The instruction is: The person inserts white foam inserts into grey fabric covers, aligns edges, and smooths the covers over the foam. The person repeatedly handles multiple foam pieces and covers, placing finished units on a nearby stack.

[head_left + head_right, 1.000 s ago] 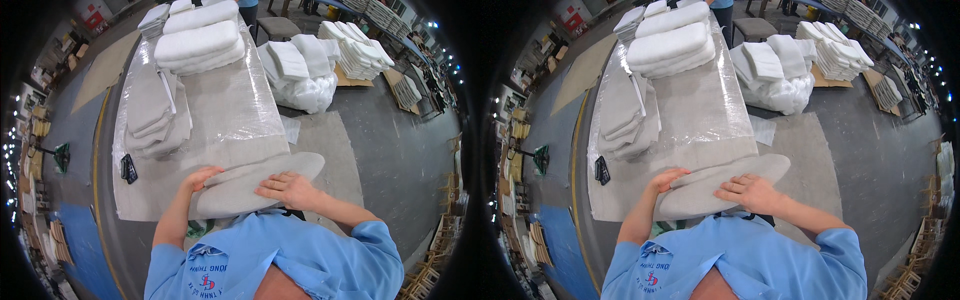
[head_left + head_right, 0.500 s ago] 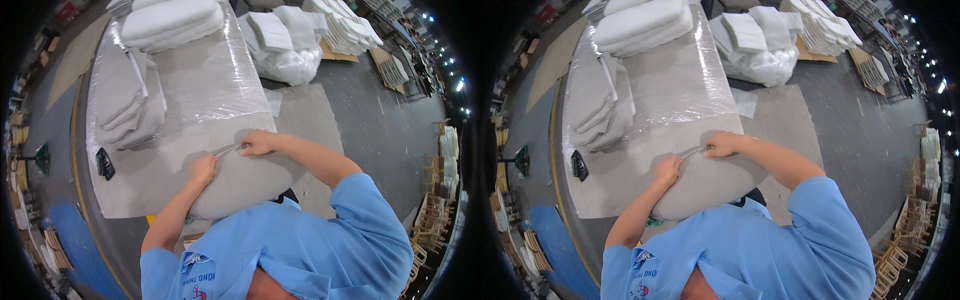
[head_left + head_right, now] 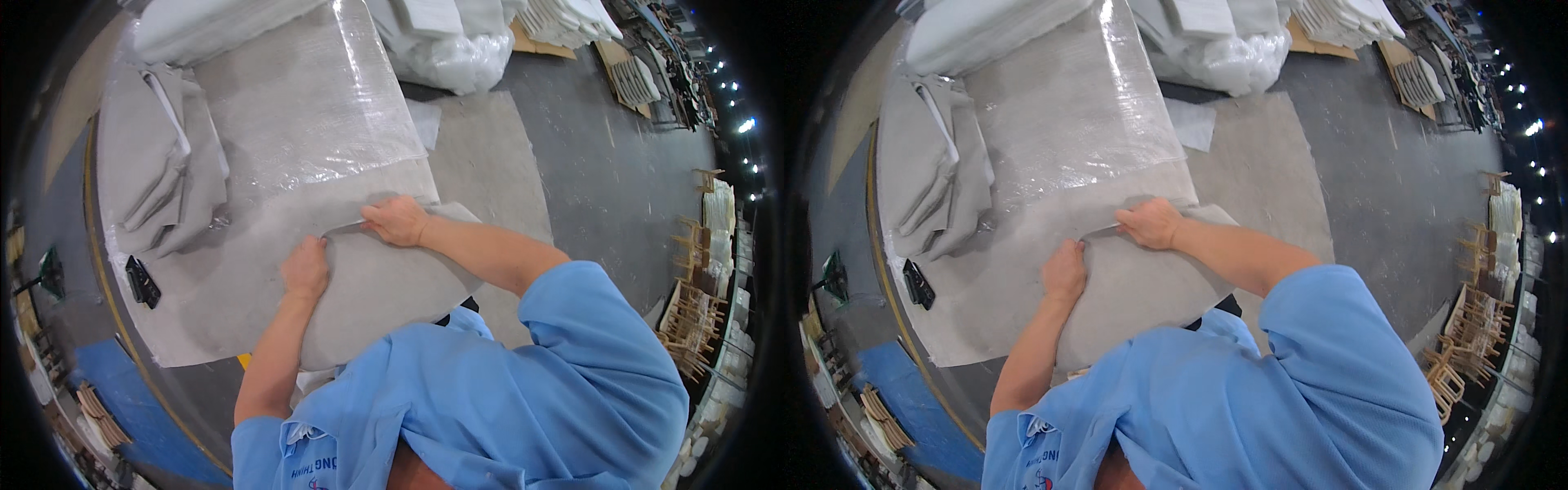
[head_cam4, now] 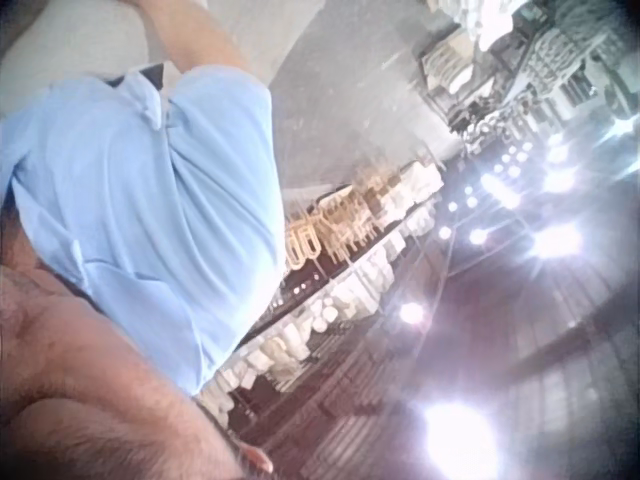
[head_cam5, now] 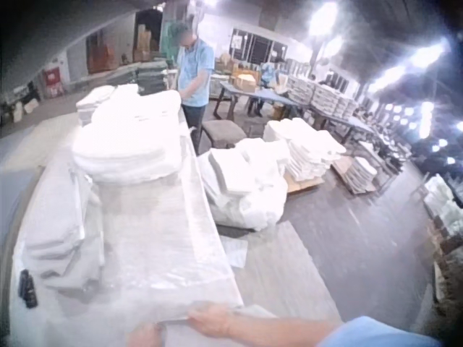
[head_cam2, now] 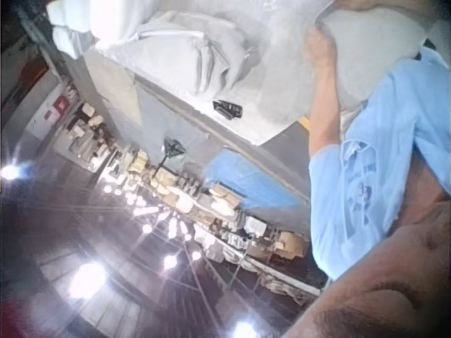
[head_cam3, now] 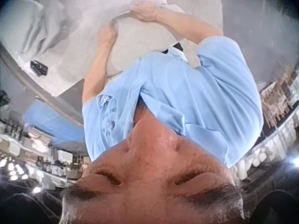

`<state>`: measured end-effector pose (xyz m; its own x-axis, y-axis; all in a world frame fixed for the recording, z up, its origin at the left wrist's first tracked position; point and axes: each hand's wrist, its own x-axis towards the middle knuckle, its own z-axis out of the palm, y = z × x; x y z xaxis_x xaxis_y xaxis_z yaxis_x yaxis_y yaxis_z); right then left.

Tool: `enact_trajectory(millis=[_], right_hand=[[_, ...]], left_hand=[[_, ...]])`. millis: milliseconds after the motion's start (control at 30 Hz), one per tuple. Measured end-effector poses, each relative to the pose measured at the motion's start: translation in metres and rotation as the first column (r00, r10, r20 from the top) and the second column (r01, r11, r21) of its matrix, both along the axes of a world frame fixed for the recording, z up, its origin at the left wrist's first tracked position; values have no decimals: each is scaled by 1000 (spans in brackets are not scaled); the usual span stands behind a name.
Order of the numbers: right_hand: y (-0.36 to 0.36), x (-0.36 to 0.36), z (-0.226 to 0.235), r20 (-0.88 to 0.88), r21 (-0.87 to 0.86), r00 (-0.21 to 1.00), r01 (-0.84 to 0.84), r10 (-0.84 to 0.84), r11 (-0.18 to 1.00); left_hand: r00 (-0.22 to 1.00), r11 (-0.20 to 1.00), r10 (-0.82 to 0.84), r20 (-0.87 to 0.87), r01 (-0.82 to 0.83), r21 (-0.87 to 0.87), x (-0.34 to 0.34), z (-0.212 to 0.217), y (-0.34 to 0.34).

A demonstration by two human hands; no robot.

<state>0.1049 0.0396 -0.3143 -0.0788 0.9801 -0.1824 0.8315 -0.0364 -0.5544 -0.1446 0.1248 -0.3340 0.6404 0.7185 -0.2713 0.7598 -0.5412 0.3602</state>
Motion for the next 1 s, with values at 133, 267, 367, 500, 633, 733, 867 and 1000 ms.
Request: enact_trajectory(millis=[133,267,367,500,633,733,867,1000], right_hand=[[7,11,6,85,49,996,34,-38,998],[-13,57,64,104,-126,951,302,-290,945],[-74,101,91,361,-190,863,439,-353,878],[-80,104,131,-56,-826,706,364,-706,430],[-94,103,87,-16,-896,522,371,-853,244],[-78,104,73,24,-911,527,361,-849,199],[-69,97,65,29,-904,497,383,-867,190],[-72,104,44,27,-877,540,417,-841,240]], left_hand=[[994,983,95,55,-85,-165,2,19,17],[924,972,232,303,-229,-47,-56,44,7],[950,929,311,-29,-310,-200,-88,126,-38],[740,523,650,-173,-601,-605,-117,99,-69],[704,370,677,-215,-578,-727,-111,79,-55],[691,391,634,-347,-673,-628,-107,74,-51],[711,467,567,-416,-694,-549,-108,64,-49],[699,456,593,-398,-700,-550,-107,43,-45]])
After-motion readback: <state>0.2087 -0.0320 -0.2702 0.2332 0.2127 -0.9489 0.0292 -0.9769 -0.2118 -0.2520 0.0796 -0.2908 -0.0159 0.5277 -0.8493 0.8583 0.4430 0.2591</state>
